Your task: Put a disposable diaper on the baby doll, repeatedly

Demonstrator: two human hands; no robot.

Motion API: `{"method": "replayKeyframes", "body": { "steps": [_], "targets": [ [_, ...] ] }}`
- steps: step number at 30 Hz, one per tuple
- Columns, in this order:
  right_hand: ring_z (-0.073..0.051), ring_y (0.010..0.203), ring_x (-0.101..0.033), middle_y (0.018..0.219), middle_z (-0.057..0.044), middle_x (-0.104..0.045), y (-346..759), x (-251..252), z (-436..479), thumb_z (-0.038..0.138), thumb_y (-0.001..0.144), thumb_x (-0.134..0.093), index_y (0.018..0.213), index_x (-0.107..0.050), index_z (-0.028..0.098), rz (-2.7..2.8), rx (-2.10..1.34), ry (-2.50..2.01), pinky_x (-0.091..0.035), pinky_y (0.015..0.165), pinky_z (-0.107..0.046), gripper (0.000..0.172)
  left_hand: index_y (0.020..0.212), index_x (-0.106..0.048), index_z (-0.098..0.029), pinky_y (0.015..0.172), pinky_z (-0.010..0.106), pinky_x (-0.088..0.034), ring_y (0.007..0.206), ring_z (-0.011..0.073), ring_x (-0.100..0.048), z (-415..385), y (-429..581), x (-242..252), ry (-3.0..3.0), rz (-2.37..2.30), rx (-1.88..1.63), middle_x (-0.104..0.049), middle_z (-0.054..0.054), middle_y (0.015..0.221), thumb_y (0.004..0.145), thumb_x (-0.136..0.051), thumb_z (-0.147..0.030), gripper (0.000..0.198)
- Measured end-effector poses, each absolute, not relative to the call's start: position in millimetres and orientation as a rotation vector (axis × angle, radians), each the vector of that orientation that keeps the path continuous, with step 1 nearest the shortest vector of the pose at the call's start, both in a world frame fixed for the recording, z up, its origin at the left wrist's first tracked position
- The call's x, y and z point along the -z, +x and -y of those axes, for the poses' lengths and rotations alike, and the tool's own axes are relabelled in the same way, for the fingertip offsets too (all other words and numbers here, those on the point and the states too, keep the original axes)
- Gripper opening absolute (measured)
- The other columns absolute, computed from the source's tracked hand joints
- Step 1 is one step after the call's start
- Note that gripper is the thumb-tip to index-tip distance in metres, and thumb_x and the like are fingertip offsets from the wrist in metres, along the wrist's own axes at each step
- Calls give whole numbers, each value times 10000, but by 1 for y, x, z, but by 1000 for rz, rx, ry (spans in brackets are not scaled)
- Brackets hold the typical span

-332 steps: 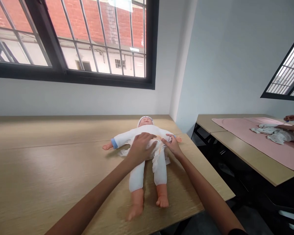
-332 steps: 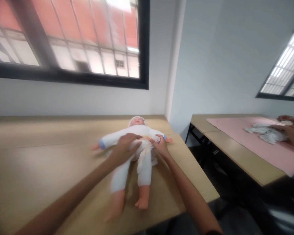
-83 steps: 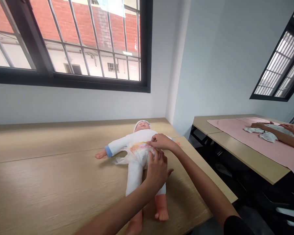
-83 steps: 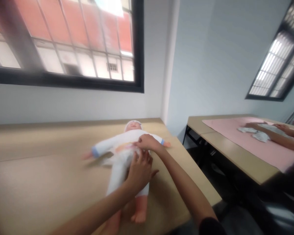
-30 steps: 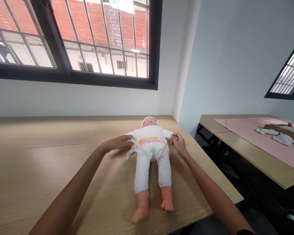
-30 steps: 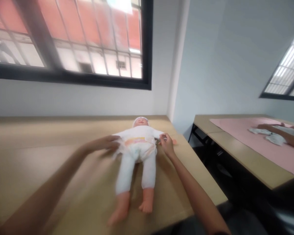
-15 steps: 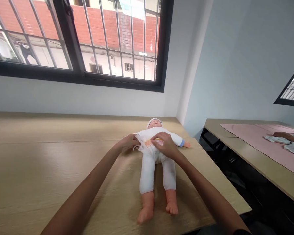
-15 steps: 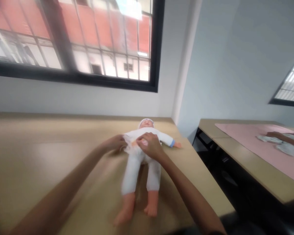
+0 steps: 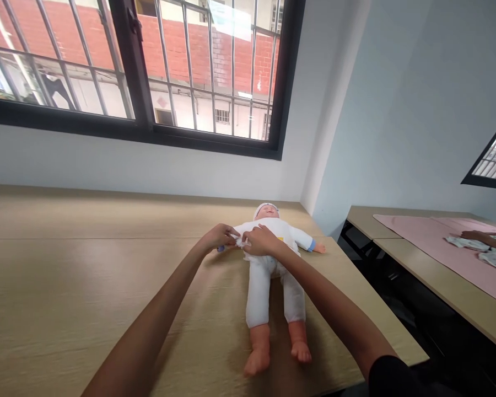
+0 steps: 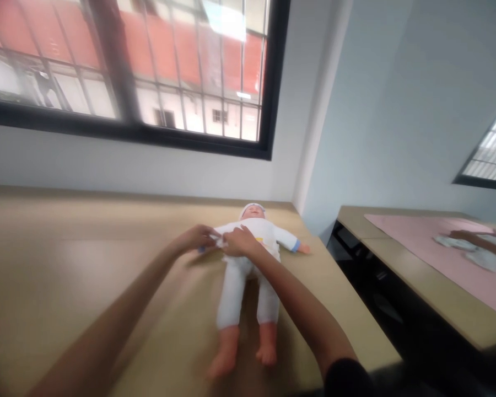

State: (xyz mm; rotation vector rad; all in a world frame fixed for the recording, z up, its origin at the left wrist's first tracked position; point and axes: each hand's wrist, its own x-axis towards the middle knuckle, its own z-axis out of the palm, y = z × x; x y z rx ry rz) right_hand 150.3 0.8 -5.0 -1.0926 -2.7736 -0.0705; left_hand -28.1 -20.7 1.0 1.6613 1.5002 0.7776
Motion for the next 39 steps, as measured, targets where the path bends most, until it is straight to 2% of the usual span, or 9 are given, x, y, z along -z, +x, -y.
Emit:
{"method": "replayKeyframes", "body": {
  "steps": [3, 6, 12, 17, 20, 27, 33, 39],
  "targets": [
    [-265, 1064, -585, 1010, -93, -708, 150, 10, -1, 320, 824, -554, 995, -688, 199, 2746, 45, -1126, -360, 968, -400, 249, 765, -706, -133, 476, 234, -337, 501, 120, -475, 20, -27, -2, 1681, -1499, -788, -552, -19, 521, 496, -589, -229, 309],
    [-259, 1073, -583, 1011, -96, -707, 149, 14, -3, 340, 836, -547, 989, -689, 194, 2718, 47, -1135, -328, 1011, -414, 254, 741, -703, -141, 490, 228, -379, 537, 129, -520, 22, -25, -4, 1652, -1474, -795, -584, -3, 551, 519, -590, -217, 261],
    [-259, 1093, -574, 1032, -133, -691, 152, 13, 3, 360, 848, -538, 1023, -661, 149, 2628, 42, -1176, -257, 1076, -454, 301, 844, -662, -151, 583, 222, -451, 663, 150, -611, 22, -22, -4, 1587, -1419, -790, -647, 17, 662, 584, -603, -236, 280],
    [-241, 1075, -581, 1059, -107, -690, 155, 12, 5, 341, 841, -553, 1112, -625, 168, 2553, -32, -1147, -236, 1089, -458, 330, 896, -577, -171, 580, 221, -445, 623, 123, -587, 23, -19, -6, 1558, -1388, -851, -602, -23, 663, 565, -554, -164, 332],
    [-233, 1060, -587, 1092, -86, -685, 154, 13, 2, 339, 825, -578, 1104, -632, 177, 2485, -88, -1154, -296, 1050, -419, 327, 902, -547, -187, 586, 219, -444, 635, 116, -575, 28, -18, -12, 1584, -1379, -892, -561, -47, 665, 534, -546, -138, 370],
    [-235, 982, -607, 993, -76, -708, 153, 11, 3, 277, 817, -562, 884, -731, 211, 2464, -56, -1236, -388, 917, -340, 193, 903, -535, -192, 629, 239, -472, 662, 120, -578, 33, -19, -17, 1596, -1317, -885, -536, -51, 673, 541, -592, -169, 368],
    [-220, 965, -608, 972, -88, -706, 153, 11, 5, 219, 829, -516, 883, -737, 187, 2441, -21, -1288, -398, 870, -306, 230, 928, -526, -193, 649, 245, -493, 699, 130, -609, 32, -21, -16, 1602, -1310, -871, -556, -35, 722, 574, -613, -181, 365],
    [-238, 985, -599, 1004, -112, -699, 151, 15, 3, 253, 848, -501, 937, -725, 165, 2414, -4, -1328, -409, 846, -314, 257, 978, -479, -197, 591, 231, -470, 669, 123, -611, 31, -14, -13, 1606, -1407, -768, -588, -20, 836, 573, -715, -274, 475]
  ]
}}
